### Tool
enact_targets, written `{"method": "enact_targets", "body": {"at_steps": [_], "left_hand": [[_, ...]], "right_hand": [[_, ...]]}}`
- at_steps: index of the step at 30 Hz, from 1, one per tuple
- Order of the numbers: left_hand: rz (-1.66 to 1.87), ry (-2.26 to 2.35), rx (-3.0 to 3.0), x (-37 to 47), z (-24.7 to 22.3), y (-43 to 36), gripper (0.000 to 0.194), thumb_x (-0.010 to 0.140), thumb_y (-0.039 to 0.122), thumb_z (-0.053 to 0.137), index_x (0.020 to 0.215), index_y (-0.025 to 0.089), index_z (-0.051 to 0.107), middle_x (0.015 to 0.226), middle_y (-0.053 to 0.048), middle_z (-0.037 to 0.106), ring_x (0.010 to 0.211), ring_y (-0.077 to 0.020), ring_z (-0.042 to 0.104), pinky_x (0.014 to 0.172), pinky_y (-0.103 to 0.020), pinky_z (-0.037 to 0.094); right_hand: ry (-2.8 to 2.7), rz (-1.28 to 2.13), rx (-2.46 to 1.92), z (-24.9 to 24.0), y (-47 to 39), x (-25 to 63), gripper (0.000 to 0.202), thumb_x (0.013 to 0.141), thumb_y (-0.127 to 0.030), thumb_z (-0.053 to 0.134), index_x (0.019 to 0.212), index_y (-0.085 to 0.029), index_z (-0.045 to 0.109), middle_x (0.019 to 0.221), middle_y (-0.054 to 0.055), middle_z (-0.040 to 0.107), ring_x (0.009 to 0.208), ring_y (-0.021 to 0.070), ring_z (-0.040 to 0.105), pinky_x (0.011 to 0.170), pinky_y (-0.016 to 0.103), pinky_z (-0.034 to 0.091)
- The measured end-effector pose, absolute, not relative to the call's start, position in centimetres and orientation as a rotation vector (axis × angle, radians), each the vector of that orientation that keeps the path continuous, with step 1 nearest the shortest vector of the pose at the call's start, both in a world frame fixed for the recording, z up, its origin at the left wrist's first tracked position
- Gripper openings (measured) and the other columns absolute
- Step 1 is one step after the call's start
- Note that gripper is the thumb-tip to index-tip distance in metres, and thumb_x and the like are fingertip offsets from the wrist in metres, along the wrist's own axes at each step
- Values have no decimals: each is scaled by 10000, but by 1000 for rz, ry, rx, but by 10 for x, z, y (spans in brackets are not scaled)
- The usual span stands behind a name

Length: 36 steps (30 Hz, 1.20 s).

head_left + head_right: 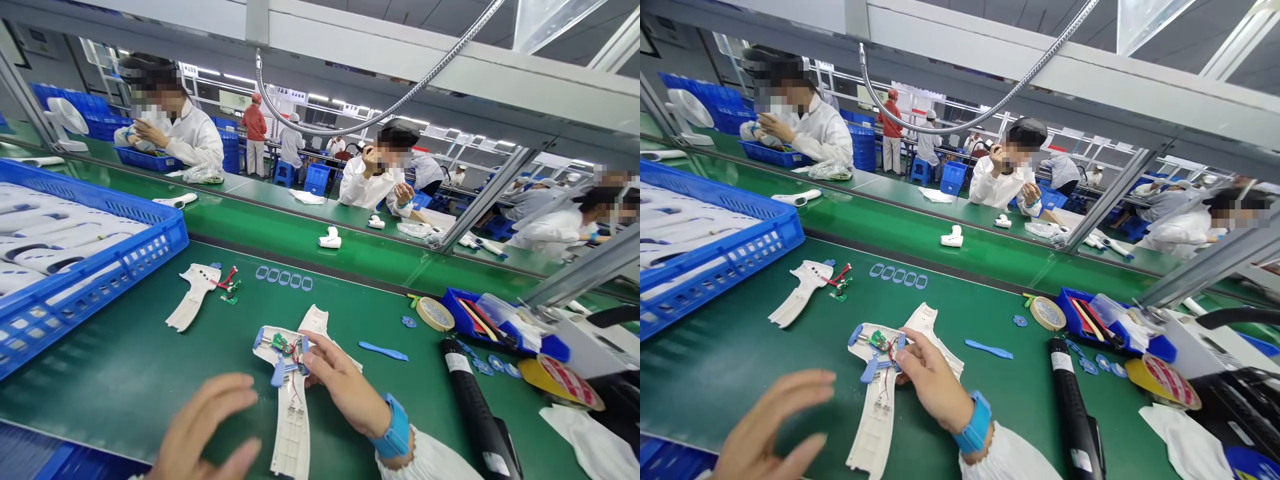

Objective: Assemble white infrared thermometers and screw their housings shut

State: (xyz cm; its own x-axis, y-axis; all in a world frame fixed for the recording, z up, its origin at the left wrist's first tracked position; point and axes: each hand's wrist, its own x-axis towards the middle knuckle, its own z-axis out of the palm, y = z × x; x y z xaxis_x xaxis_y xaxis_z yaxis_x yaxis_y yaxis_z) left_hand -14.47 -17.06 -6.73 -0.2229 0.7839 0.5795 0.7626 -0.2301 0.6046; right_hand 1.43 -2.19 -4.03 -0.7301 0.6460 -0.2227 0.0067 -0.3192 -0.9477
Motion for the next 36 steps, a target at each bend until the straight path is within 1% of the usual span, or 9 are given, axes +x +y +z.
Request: {"method": "enact_targets", "body": {"at_steps": [2, 4, 6, 11, 14, 19, 24, 30, 36], "left_hand": [[1335, 2016, 1845, -162, -41, -150, 235, 835, 313, 545, 1066, 285, 516, 1111, -17, 548, 1069, -181, 503, 965, -308, 349], [1130, 1910, 1703, -174, -20, -126, 274, 855, 379, 499, 1102, 259, 497, 1177, -38, 510, 1124, -204, 460, 970, -350, 357], [945, 1687, 1511, -180, -6, -102, 361, 850, 463, 473, 1139, 247, 475, 1157, -45, 531, 1071, -207, 505, 905, -338, 416], [697, 1208, 1076, -175, -7, -59, 447, 823, 533, 472, 1115, 194, 461, 788, -31, 649, 655, -183, 648, 567, -268, 504], [668, 1075, 961, -171, -19, -45, 440, 816, 519, 495, 1075, 163, 468, 750, -56, 665, 509, -163, 636, 412, -211, 464], [700, 1015, 836, -165, -36, -40, 415, 821, 536, 488, 961, 146, 497, 570, -25, 643, 395, -150, 598, 341, -182, 441], [758, 1037, 751, -157, -40, -47, 403, 817, 550, 486, 916, 159, 501, 512, -4, 624, 350, -133, 567, 306, -158, 407], [822, 1078, 716, -157, -42, -50, 395, 824, 551, 471, 898, 164, 485, 561, -1, 628, 365, -120, 568, 309, -158, 422], [864, 1114, 726, -159, -43, -49, 394, 829, 561, 454, 901, 174, 473, 632, -2, 616, 398, -115, 572, 328, -162, 420]], "right_hand": [[-1564, 2142, -820, -35, -13, 14, 547, 723, -455, 692, 1174, -184, 540, 894, 13, 589, 752, 122, 537, 674, 238, 430], [-1578, 2205, -798, -30, -4, 11, 530, 718, -436, 697, 1164, -185, 561, 882, 14, 600, 726, 118, 538, 654, 236, 421], [-1593, 2249, -771, -28, 4, 9, 521, 702, -423, 712, 1147, -185, 582, 855, 13, 610, 690, 114, 534, 628, 234, 410], [-1611, 2253, -733, -36, 18, 7, 481, 713, -448, 692, 1088, -160, 601, 814, 16, 600, 655, 102, 512, 604, 223, 387], [-1601, 2183, -757, -43, 21, 10, 489, 752, -477, 647, 1122, -175, 543, 838, 14, 587, 678, 104, 511, 637, 234, 395], [-1711, 2022, -787, -45, 22, 12, 492, 751, -546, 630, 1046, -159, 560, 761, 0, 564, 661, 115, 496, 625, 241, 396], [-1838, 1776, -894, -42, 18, 16, 380, 828, -503, 559, 1010, -171, 586, 649, -30, 512, 596, 113, 457, 546, 230, 362], [-2139, 1298, -909, -31, 13, 27, 185, 896, -310, 503, 1001, -195, 603, 910, 14, 623, 764, 137, 545, 699, 247, 413], [-2253, 1109, -863, -22, 14, 34, 183, 918, -260, 436, 900, -186, 602, 870, 22, 612, 785, 150, 555, 699, 255, 418]]}}
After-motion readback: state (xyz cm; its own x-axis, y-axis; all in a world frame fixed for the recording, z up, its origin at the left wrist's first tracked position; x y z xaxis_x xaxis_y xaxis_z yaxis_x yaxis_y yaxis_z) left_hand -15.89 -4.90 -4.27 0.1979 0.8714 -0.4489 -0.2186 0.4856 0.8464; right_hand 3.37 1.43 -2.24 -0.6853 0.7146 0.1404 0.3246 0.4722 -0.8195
